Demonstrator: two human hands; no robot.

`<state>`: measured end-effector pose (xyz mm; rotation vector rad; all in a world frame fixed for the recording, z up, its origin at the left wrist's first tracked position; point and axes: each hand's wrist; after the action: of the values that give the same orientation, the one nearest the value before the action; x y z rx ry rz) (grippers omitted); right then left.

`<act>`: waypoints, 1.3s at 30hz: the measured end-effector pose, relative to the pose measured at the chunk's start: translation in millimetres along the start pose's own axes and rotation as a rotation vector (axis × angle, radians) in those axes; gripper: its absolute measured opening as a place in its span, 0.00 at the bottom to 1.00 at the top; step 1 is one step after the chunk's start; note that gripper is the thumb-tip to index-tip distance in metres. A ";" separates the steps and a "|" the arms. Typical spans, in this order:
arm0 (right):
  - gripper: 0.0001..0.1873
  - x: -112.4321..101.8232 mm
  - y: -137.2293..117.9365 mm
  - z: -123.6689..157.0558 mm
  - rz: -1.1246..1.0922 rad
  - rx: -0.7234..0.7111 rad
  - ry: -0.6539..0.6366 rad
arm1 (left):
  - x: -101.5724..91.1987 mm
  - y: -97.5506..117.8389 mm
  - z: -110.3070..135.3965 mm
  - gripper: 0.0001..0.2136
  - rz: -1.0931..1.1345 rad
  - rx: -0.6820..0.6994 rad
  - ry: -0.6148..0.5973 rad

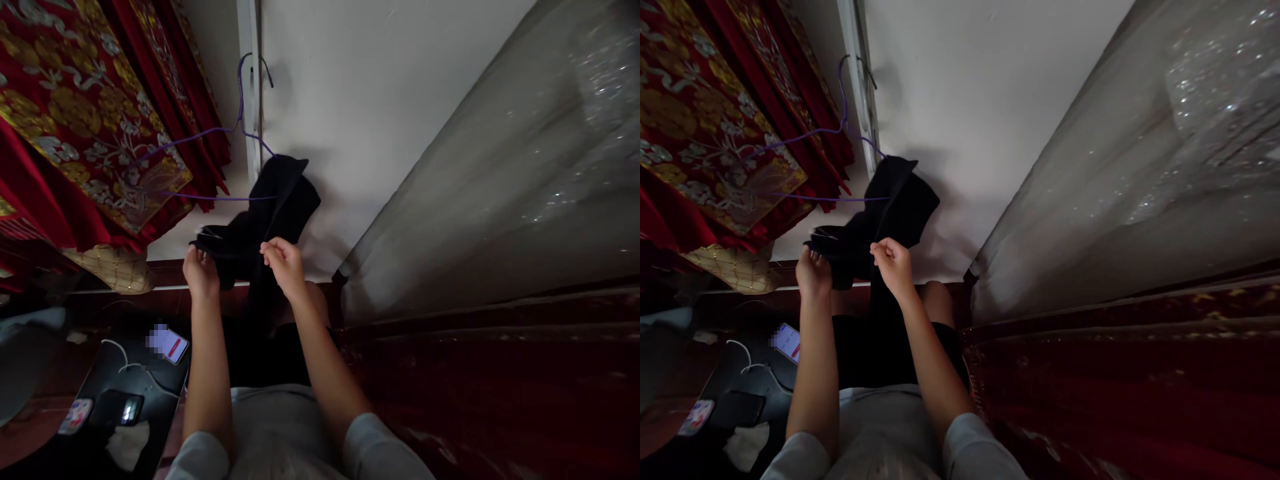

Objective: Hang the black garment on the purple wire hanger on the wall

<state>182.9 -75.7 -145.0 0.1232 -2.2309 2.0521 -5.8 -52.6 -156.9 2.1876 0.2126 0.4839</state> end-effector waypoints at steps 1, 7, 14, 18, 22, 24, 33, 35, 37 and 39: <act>0.15 -2.7 0.2 -1.7 0.064 -0.019 -0.001 | 8.7 2.4 4.0 0.15 0.029 -0.040 0.006; 0.23 -0.4 -21.5 -13.8 0.146 -0.200 -0.222 | 78.7 61.3 -11.9 0.13 -0.054 0.156 -0.299; 0.09 -18.2 -66.5 -49.3 0.190 -0.242 -0.312 | 58.2 60.1 -16.8 0.20 -0.236 0.293 -0.725; 0.05 -28.0 -82.6 -93.8 0.247 -0.498 -0.197 | 26.3 31.6 -2.1 0.20 -0.270 -0.007 -1.095; 0.11 -35.4 -64.9 -129.9 0.409 -0.405 -0.085 | -5.0 23.9 -15.5 0.19 -0.566 -0.018 -1.197; 0.05 -46.6 -52.3 -135.4 0.501 -0.295 -0.059 | -22.8 27.3 -37.0 0.18 -0.755 0.026 -1.202; 0.29 -103.8 -79.0 -114.3 0.673 -0.240 0.153 | -11.0 79.0 -114.5 0.13 -1.022 0.385 -0.990; 0.28 -102.8 -79.3 -112.5 0.648 -0.208 0.141 | 14.6 86.8 -120.8 0.08 -0.916 0.442 -0.877; 0.27 -98.1 -73.4 -109.6 0.622 -0.188 0.080 | 39.8 88.8 -126.1 0.03 -0.771 0.449 -0.812; 0.22 -93.8 -66.0 -105.3 0.627 -0.224 0.014 | 59.5 85.7 -131.8 0.10 -0.655 0.418 -0.796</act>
<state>287.2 22.4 -83.7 -0.6897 -2.7118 1.9968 -7.7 8.8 -0.5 2.3467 0.5914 -0.8491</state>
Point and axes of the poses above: each hand's wrist, its own z-axis away from the middle knuckle, its own x-axis out of the palm, y = z × x, and after that the axes turned 9 degrees about x, right-handed
